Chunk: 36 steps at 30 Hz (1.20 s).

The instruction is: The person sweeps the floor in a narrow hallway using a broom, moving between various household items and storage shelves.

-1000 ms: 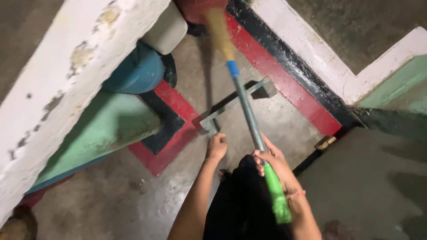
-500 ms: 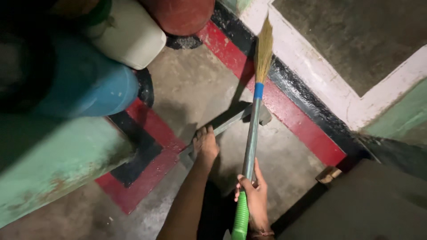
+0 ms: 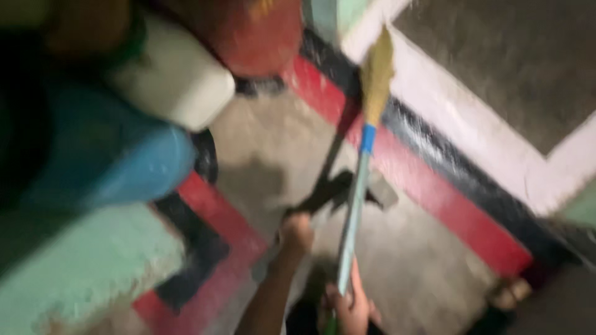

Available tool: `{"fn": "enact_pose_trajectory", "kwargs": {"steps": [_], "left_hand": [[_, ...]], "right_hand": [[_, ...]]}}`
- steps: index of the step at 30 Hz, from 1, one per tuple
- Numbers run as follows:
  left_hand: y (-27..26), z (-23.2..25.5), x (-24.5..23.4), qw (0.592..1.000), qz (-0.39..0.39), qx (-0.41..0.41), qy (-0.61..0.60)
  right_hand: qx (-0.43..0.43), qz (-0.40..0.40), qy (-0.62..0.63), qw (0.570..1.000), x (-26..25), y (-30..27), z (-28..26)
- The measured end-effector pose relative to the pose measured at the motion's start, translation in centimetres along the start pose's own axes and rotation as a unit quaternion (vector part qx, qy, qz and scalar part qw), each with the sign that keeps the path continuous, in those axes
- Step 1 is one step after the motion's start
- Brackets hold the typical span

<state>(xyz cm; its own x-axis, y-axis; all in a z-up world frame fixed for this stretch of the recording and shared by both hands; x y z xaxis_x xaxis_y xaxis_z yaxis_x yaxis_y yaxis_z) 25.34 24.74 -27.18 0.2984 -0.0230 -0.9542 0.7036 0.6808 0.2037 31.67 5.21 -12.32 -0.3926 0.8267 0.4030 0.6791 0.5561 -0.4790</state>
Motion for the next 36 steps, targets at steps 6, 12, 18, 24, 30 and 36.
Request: {"fn": "enact_pose_trajectory", "kwargs": {"steps": [6, 12, 18, 24, 30, 36], "left_hand": [[2.6, -6.9, -2.2, 0.930, -0.293, -0.188, -0.119], [12.4, -14.2, -8.5, 0.962, -0.219, -0.164, -0.014], [19.6, -22.9, -8.2, 0.921, -0.246, -0.213, 0.213], [24.0, -26.8, -9.1, 0.937, -0.159, -0.232, 0.207], [26.9, -27.5, -10.3, 0.923, -0.181, -0.256, 0.222], [27.1, -27.6, -8.5, 0.897, -0.149, -0.239, 0.342]], "right_hand": [[0.058, 0.155, 0.112, 0.980, -0.2, -1.7, -1.2], [0.112, 0.191, 0.125, 0.967, -2.4, -0.6, -3.0], [0.071, 0.128, 0.057, 0.987, -8.2, -0.2, 2.7], [0.129, -0.043, 0.105, 0.985, -10.8, 5.0, 14.8], [0.061, -0.020, 0.017, 0.998, -9.2, 4.7, 16.5], [0.052, 0.003, 0.015, 0.999, -7.0, 5.2, 15.3]]}}
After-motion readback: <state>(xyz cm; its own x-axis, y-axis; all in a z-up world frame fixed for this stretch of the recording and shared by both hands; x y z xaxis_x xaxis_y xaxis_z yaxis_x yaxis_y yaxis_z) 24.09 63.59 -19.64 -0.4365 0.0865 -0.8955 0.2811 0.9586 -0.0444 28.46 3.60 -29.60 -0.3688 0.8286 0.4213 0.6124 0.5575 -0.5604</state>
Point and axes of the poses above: each hand's wrist, its own y-axis towards the middle knuckle, its own x-axis out of the palm, z = x × y, the point moved 7 cm from there along y, towards the middle knuckle, and after that the axes turned 14 degrees about y, right-handed, at the moved point
